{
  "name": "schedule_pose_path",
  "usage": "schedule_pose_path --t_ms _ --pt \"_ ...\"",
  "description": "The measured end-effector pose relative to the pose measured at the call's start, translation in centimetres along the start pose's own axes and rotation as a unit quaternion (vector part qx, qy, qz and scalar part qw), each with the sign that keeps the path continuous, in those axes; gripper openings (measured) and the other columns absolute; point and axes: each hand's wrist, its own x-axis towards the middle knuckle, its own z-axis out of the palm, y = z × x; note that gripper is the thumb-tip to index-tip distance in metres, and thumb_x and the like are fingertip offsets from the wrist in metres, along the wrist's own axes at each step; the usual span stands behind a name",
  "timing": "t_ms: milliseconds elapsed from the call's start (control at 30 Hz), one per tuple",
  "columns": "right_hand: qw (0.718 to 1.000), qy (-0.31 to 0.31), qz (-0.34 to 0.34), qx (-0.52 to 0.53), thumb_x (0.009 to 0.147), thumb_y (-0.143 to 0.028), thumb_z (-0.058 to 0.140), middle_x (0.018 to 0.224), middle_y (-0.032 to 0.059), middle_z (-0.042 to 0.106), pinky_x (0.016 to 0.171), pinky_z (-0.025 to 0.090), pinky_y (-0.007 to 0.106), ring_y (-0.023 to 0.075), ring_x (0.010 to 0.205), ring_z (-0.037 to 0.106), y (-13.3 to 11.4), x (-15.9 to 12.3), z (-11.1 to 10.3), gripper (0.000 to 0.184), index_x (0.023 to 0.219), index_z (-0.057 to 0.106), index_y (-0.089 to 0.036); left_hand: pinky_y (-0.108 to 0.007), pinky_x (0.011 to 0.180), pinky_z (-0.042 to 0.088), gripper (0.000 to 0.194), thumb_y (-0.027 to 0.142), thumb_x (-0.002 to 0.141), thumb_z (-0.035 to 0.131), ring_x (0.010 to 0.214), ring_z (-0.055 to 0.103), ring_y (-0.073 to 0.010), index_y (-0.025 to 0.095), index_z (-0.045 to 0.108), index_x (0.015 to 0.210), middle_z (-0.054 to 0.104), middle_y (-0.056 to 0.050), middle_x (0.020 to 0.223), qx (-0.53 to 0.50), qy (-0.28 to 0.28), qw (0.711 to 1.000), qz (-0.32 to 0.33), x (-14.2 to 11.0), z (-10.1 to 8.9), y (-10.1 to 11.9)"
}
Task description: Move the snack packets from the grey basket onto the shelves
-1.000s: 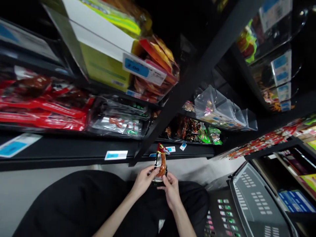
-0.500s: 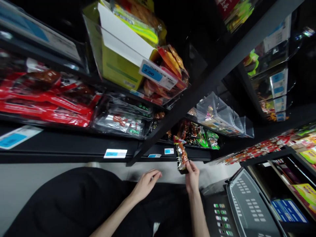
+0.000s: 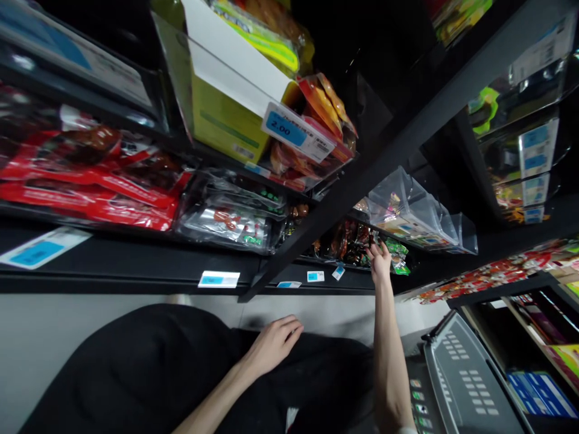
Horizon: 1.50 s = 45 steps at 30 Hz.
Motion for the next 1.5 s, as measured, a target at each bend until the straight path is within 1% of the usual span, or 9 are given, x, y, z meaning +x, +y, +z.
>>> schedule_pose_path --t_ms 133,300,400,533,633,733,833,1033,1500 --pt "0.995 -0.008 -0.060 -0.082 0.065 -0.035 0.081 0.123 0.0156 0.070 0.107 0.048 0.048 0.0238 0.114 0.066 0.5 0.1 0.7 0.057 0.115 0.068 -0.012 -0.032 0.073 0.048 0.035 0.038 0.099 0.047 0.077 0.068 -0.0225 0.026 0.077 0.087 0.072 -0.006 0.089 -0.002 0.003 1.000 0.014 0.1 0.3 -0.6" --pt "0.972 0.006 -0.190 -0.136 0.081 -0.038 0.069 0.134 0.0183 0.063 0.107 0.048 0.043 0.0267 0.127 0.059 -0.4 -5.0 0.2 0.040 0.112 0.069 -0.012 -0.035 0.078 0.050 0.035 0.042 0.097 0.049 0.080 0.068 -0.0245 0.026 0.078 0.087 0.072 -0.008 0.091 -0.007 -0.022 1.000 0.020 -0.1 0.5 -1.3" --pt "0.951 0.013 -0.230 -0.204 0.091 -0.038 0.060 0.133 0.0151 0.064 0.107 0.048 0.043 0.0249 0.126 0.059 -0.6 -10.6 -2.1 0.035 0.118 0.067 -0.016 -0.036 0.081 0.050 0.037 0.042 0.099 0.045 0.083 0.068 -0.0252 0.025 0.077 0.090 0.073 -0.009 0.096 0.025 -0.055 0.998 0.024 -0.2 0.6 -1.6" --pt "0.910 -0.045 -0.201 -0.359 0.095 -0.036 0.053 0.123 0.0139 0.068 0.105 0.046 0.044 0.0261 0.117 0.062 1.9 -18.0 -7.4 0.032 0.118 0.068 -0.020 -0.037 0.081 0.051 0.035 0.033 0.099 0.042 0.091 0.069 -0.0287 0.025 0.076 0.100 0.073 -0.012 0.102 0.101 -0.097 0.990 0.016 -0.3 0.5 -1.9" --pt "0.814 -0.191 -0.076 -0.543 0.094 -0.035 0.055 0.105 0.0159 0.074 0.093 0.050 0.042 0.0289 0.101 0.068 3.9 -22.0 -9.3 0.027 0.104 0.075 -0.019 -0.040 0.087 0.051 0.031 0.029 0.094 0.046 0.101 0.069 -0.0319 0.024 0.075 0.107 0.075 -0.013 0.107 0.138 -0.124 0.983 -0.001 -0.6 0.8 -2.7" --pt "0.704 -0.250 0.002 -0.665 0.099 -0.035 0.048 0.096 0.0170 0.076 0.093 0.047 0.041 0.0286 0.097 0.071 4.5 -24.6 -8.1 0.033 0.100 0.076 -0.017 -0.045 0.094 0.051 0.037 0.033 0.092 0.047 0.107 0.070 -0.0348 0.021 0.072 0.116 0.075 -0.016 0.117 0.190 -0.179 0.964 -0.045 -1.6 1.4 -4.6" --pt "0.671 -0.302 0.021 -0.676 0.101 -0.042 0.043 0.099 0.0183 0.076 0.101 0.042 0.046 0.0289 0.100 0.071 4.4 -25.3 -6.2 0.044 0.101 0.076 -0.013 -0.048 0.102 0.049 0.046 0.041 0.093 0.040 0.116 0.068 -0.0362 0.018 0.070 0.119 0.073 -0.019 0.123 0.240 -0.232 0.940 -0.064 -2.4 1.5 -7.3" --pt "0.687 -0.317 0.020 -0.654 0.102 -0.047 0.042 0.105 0.0201 0.075 0.103 0.039 0.048 0.0307 0.107 0.068 5.1 -25.2 -6.0 0.051 0.105 0.076 -0.009 -0.049 0.108 0.049 0.052 0.049 0.092 0.039 0.122 0.066 -0.0339 0.016 0.067 0.120 0.073 -0.016 0.124 0.258 -0.255 0.931 -0.050 -2.1 1.0 -10.7" --pt "0.755 -0.304 -0.063 -0.577 0.094 -0.052 0.058 0.111 0.0205 0.071 0.109 0.035 0.047 0.0319 0.110 0.060 5.2 -28.2 -7.6 0.049 0.109 0.072 -0.007 -0.048 0.110 0.050 0.051 0.054 0.089 0.044 0.123 0.066 -0.0334 0.019 0.069 0.116 0.075 -0.012 0.123 0.275 -0.267 0.919 -0.093 -1.9 -0.5 -10.6"
